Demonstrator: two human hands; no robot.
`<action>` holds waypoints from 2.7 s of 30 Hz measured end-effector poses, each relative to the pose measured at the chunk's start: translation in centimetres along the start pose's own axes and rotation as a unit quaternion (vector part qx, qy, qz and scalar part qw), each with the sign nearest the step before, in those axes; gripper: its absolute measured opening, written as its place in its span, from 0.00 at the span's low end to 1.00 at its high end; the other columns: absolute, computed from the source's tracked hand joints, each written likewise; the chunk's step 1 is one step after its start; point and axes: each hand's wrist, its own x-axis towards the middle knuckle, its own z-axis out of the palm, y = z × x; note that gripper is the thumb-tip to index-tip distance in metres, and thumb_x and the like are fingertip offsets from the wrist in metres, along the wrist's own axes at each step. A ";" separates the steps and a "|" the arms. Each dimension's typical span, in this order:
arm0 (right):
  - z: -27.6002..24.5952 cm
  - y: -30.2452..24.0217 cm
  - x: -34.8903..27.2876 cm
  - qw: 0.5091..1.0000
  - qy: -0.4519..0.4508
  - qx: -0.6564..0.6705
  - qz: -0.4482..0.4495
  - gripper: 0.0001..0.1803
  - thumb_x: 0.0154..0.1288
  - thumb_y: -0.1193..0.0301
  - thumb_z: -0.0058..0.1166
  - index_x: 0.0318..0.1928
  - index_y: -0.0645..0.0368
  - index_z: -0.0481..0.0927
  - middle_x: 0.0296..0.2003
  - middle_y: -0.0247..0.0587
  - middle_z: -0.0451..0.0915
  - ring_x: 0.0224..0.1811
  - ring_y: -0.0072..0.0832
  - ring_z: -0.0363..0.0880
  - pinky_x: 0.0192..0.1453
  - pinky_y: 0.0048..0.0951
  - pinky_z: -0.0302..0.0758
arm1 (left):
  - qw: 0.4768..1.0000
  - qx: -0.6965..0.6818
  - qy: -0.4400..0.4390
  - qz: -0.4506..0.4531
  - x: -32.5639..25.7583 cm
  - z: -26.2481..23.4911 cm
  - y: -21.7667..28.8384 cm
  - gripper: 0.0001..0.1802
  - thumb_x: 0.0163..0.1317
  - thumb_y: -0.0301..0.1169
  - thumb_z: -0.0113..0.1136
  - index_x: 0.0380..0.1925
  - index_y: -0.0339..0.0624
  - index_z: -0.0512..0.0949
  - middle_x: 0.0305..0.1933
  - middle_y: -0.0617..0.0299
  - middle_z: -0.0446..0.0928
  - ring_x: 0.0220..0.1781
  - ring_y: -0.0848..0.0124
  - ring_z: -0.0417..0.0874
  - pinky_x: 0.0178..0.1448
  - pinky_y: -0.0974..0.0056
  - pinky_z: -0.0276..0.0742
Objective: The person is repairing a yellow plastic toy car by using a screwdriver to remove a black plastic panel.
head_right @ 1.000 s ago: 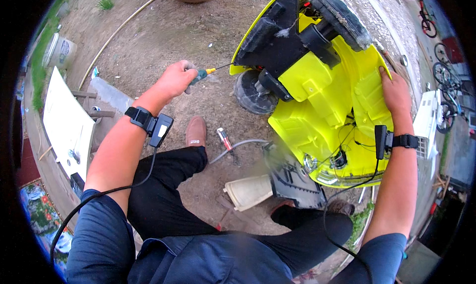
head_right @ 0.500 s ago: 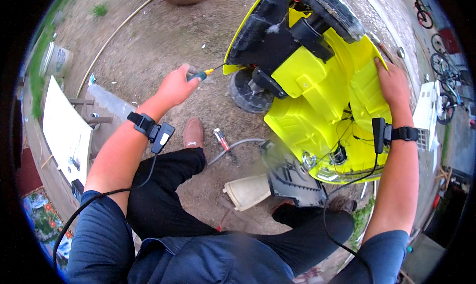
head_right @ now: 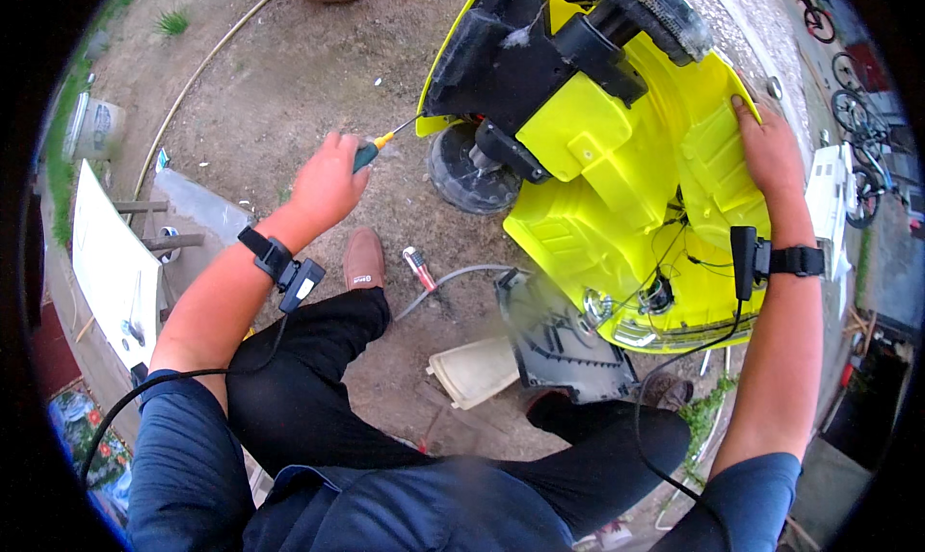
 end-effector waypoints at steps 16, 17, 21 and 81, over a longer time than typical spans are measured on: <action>-0.1 -0.5 -0.2 1.000 0.011 -0.023 -0.016 0.28 0.72 0.47 0.46 0.53 0.59 0.80 0.40 0.61 0.82 0.45 0.54 0.81 0.51 0.41 0.74 | 0.998 -0.013 -0.062 -0.026 1.1 -0.6 1.2 0.12 0.59 0.30 0.59 0.42 0.40 0.75 0.39 0.49 0.76 0.37 0.55 0.84 0.36 0.54 0.81; -0.1 -0.5 -0.3 1.000 0.008 -0.020 -0.013 0.28 0.72 0.47 0.46 0.53 0.59 0.80 0.39 0.61 0.82 0.45 0.54 0.81 0.51 0.41 0.74 | 0.998 0.034 -0.060 -0.001 1.0 -1.0 1.5 0.13 0.58 0.29 0.60 0.43 0.41 0.74 0.41 0.48 0.75 0.39 0.53 0.84 0.38 0.53 0.82; -0.2 -0.8 -0.4 0.999 0.008 -0.028 -0.018 0.28 0.72 0.47 0.46 0.53 0.60 0.81 0.39 0.61 0.82 0.44 0.54 0.81 0.51 0.40 0.74 | 0.985 0.138 -0.053 0.088 1.0 -2.0 0.9 0.13 0.58 0.25 0.57 0.44 0.46 0.74 0.42 0.51 0.72 0.42 0.54 0.83 0.38 0.53 0.82; 0.0 -0.5 -0.4 0.999 0.024 -0.007 -0.034 0.28 0.73 0.48 0.46 0.51 0.63 0.80 0.38 0.61 0.82 0.41 0.49 0.81 0.50 0.38 0.74 | 0.963 0.179 0.014 0.203 1.7 -2.4 1.2 0.07 0.58 0.29 0.58 0.36 0.42 0.78 0.37 0.56 0.72 0.38 0.61 0.82 0.33 0.57 0.82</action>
